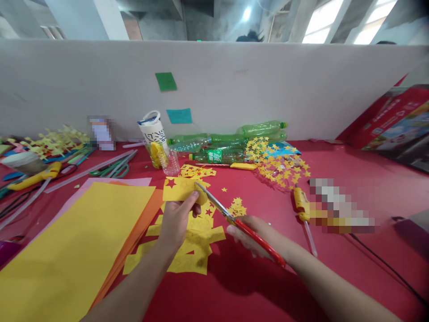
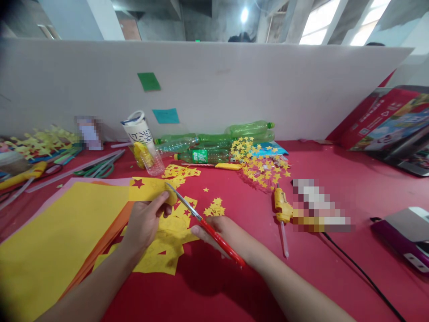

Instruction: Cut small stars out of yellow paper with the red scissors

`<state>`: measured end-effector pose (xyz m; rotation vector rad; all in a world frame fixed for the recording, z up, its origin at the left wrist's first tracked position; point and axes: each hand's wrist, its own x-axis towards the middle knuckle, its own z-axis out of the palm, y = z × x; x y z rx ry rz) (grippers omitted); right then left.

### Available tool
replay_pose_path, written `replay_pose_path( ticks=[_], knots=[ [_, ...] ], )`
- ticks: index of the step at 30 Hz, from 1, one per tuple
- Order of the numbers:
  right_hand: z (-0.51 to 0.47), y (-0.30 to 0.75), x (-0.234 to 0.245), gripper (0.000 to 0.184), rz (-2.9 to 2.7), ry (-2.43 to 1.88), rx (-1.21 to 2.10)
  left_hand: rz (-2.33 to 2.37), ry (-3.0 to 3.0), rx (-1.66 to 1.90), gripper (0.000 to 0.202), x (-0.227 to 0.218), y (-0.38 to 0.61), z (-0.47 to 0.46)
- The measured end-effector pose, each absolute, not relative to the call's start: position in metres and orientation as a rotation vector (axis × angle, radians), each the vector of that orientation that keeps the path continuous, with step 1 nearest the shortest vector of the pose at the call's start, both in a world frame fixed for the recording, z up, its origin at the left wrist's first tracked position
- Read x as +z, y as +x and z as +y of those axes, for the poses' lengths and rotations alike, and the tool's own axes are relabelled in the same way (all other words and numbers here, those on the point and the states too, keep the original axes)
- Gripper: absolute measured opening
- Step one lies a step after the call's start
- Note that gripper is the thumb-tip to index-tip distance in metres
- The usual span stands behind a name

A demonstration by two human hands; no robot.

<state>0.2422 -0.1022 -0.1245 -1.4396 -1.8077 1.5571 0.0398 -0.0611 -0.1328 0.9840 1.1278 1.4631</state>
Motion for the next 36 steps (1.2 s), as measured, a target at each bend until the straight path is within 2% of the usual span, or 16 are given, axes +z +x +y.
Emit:
replay_pose_path(
  ticks=[36],
  knots=[
    [-0.106,0.232,-0.12,0.044,-1.725,-1.562,1.521,1.098,0.902,1.437,0.014,-0.13,0.041,-0.063]
  ],
)
